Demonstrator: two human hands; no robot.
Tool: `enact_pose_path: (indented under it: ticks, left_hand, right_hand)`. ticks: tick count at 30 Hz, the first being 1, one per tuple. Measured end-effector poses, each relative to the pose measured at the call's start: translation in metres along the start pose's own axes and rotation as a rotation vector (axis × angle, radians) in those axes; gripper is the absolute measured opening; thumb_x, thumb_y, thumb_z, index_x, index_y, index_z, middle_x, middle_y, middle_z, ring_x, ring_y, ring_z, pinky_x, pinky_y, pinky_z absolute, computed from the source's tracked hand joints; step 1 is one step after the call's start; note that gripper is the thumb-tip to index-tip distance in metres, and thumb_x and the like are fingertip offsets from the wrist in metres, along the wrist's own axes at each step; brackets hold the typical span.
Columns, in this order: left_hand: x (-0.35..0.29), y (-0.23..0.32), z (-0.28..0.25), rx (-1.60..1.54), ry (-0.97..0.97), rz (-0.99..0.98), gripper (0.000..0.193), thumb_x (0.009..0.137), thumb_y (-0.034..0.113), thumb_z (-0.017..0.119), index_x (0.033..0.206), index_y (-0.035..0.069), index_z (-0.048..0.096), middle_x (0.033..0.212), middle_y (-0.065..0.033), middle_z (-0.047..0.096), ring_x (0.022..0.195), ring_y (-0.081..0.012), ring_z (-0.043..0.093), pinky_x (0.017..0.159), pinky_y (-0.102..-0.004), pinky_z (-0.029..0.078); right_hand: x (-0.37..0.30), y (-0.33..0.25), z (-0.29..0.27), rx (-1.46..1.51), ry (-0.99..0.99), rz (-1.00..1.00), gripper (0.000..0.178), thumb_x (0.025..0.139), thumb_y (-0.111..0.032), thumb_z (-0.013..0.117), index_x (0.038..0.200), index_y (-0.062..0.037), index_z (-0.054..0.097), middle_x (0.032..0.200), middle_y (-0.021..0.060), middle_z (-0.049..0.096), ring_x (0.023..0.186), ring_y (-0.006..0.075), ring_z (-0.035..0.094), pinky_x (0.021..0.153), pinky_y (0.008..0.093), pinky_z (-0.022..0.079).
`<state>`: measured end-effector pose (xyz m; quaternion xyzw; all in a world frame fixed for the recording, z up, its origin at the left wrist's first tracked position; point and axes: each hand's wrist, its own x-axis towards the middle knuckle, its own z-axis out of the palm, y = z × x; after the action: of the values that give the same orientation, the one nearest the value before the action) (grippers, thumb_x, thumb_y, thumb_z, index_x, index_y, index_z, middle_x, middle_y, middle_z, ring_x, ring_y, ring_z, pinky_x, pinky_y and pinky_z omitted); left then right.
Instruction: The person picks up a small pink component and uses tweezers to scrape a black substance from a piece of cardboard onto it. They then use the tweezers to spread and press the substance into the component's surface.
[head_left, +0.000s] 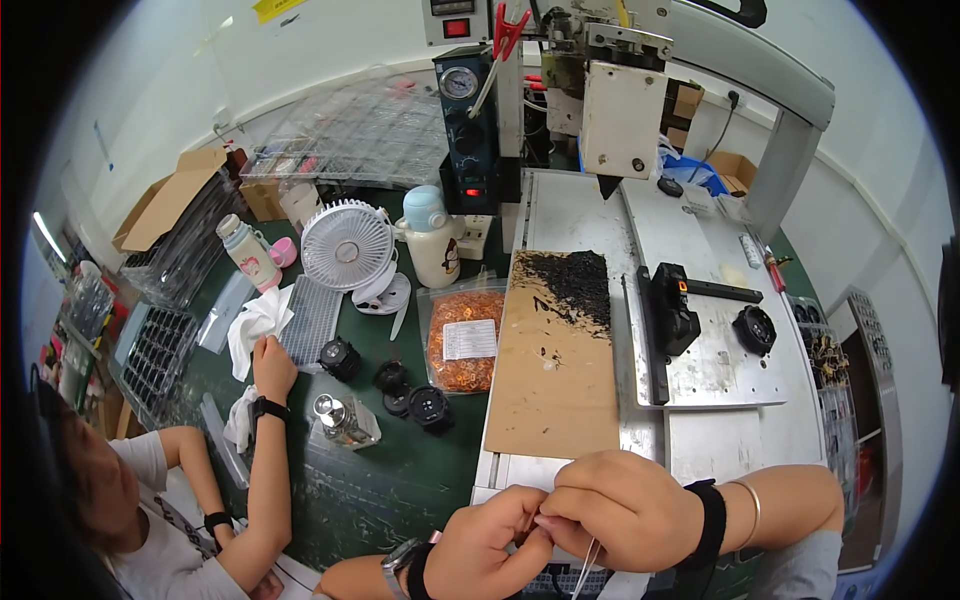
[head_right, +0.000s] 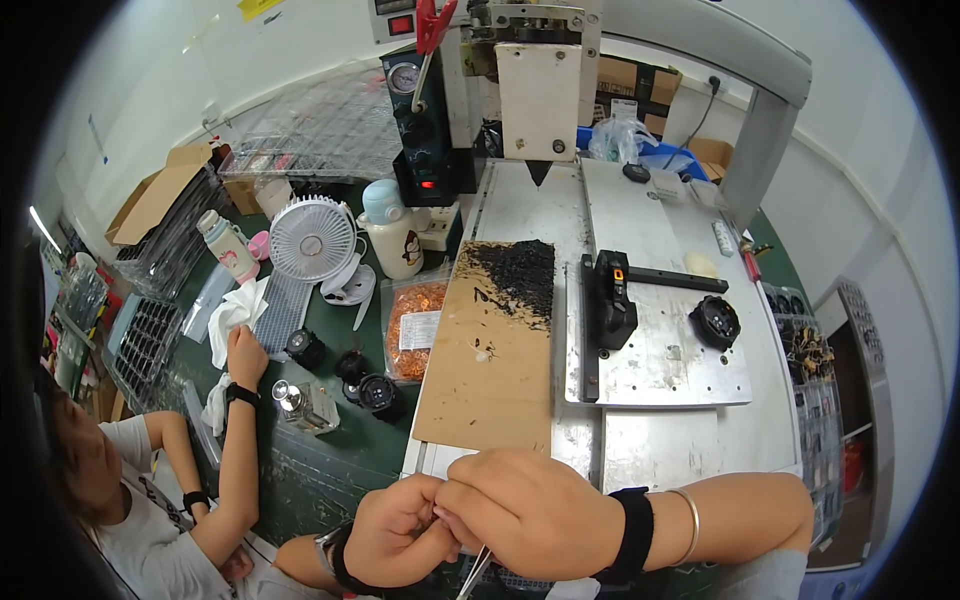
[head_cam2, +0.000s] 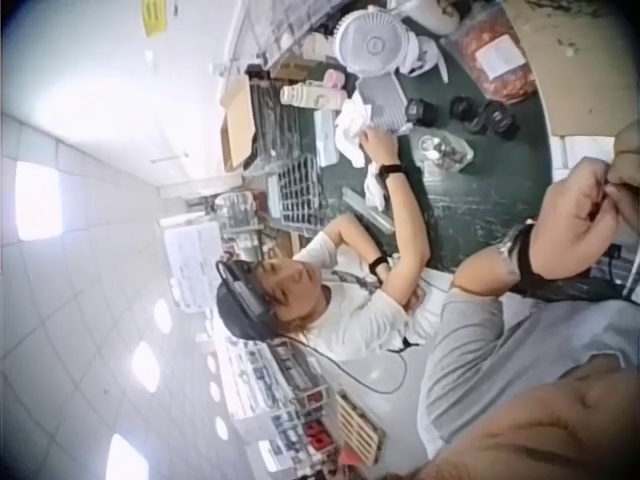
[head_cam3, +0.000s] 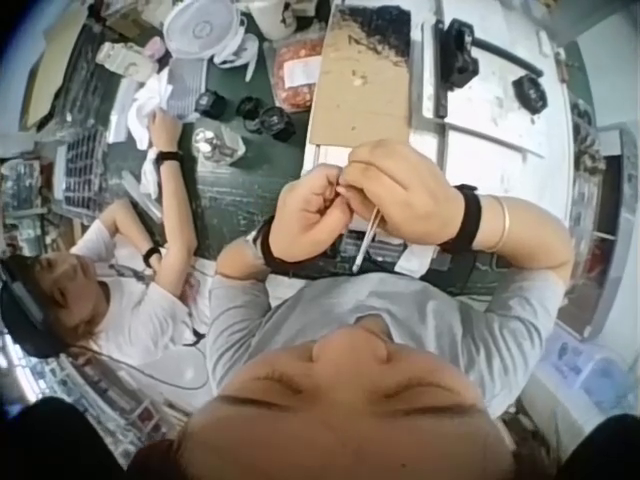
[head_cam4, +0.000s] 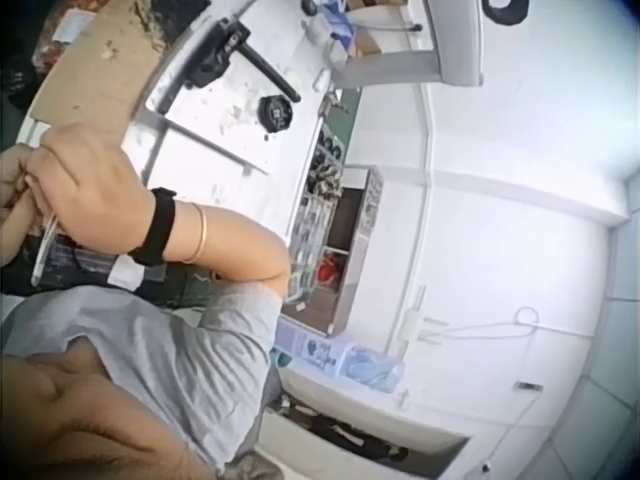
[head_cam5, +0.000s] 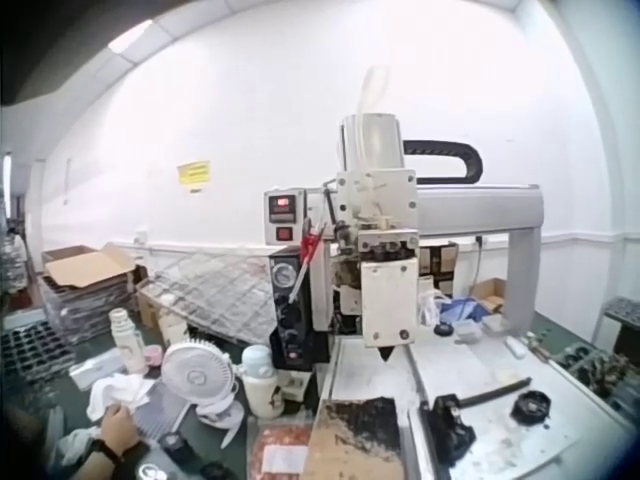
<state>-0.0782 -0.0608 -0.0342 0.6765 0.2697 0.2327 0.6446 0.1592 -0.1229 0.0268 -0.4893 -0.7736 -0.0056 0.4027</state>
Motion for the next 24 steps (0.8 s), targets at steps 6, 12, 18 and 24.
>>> enact_pose_path:
  ticks: [6, 12, 18, 24]
  left_hand:
    - [0.022, 0.002, 0.011, 0.0, -0.107, 0.058, 0.021, 0.095, -0.003, 0.043, 0.114, -0.002, 0.051, 0.087, -0.0044, 0.062, 0.07, -0.0061, 0.055, 0.061, -0.0196, 0.044]
    - [0.058, 0.018, 0.025, 0.046, -0.142, 0.179, 0.022, 0.099, 0.003, 0.045, 0.119, -0.007, 0.047, 0.105, -0.0139, 0.06, 0.09, -0.0144, 0.059, 0.08, -0.0256, 0.047]
    - [0.064, 0.03, 0.027, 0.415, -0.101, 0.395, 0.016, 0.097, 0.003, 0.048, 0.108, -0.007, 0.054, 0.089, -0.0141, 0.064, 0.075, -0.0192, 0.063, 0.067, -0.0277, 0.048]
    - [0.064, 0.022, 0.043, 0.429, -0.081, 0.484, 0.011, 0.083, 0.01, 0.058, 0.09, 0.002, 0.054, 0.073, -0.0211, 0.059, 0.066, -0.0413, 0.059, 0.058, -0.0457, 0.048]
  right_hand:
    - [-0.012, -0.001, -0.019, 0.002, -0.104, 0.052, 0.022, 0.079, -0.007, 0.072, 0.097, 0.0004, 0.063, 0.087, 0.0114, 0.061, 0.074, 0.0282, 0.062, 0.062, 0.0355, 0.05]
    - [-0.007, 0.019, 0.027, 0.099, 0.106, -0.089, 0.014, 0.079, -0.013, 0.056, 0.088, -0.0013, 0.055, 0.091, 0.0134, 0.055, 0.085, 0.0312, 0.057, 0.075, 0.0375, 0.047]
    - [0.0, 0.014, 0.021, 0.235, -0.027, -0.016, 0.012, 0.08, -0.013, 0.056, 0.086, -0.0025, 0.056, 0.092, 0.013, 0.055, 0.086, 0.0299, 0.057, 0.075, 0.038, 0.047]
    - [-0.009, -0.006, -0.007, -0.061, -0.024, 0.033, 0.018, 0.076, -0.001, 0.065, 0.091, -0.0019, 0.056, 0.091, 0.0183, 0.057, 0.082, 0.0359, 0.058, 0.071, 0.041, 0.048]
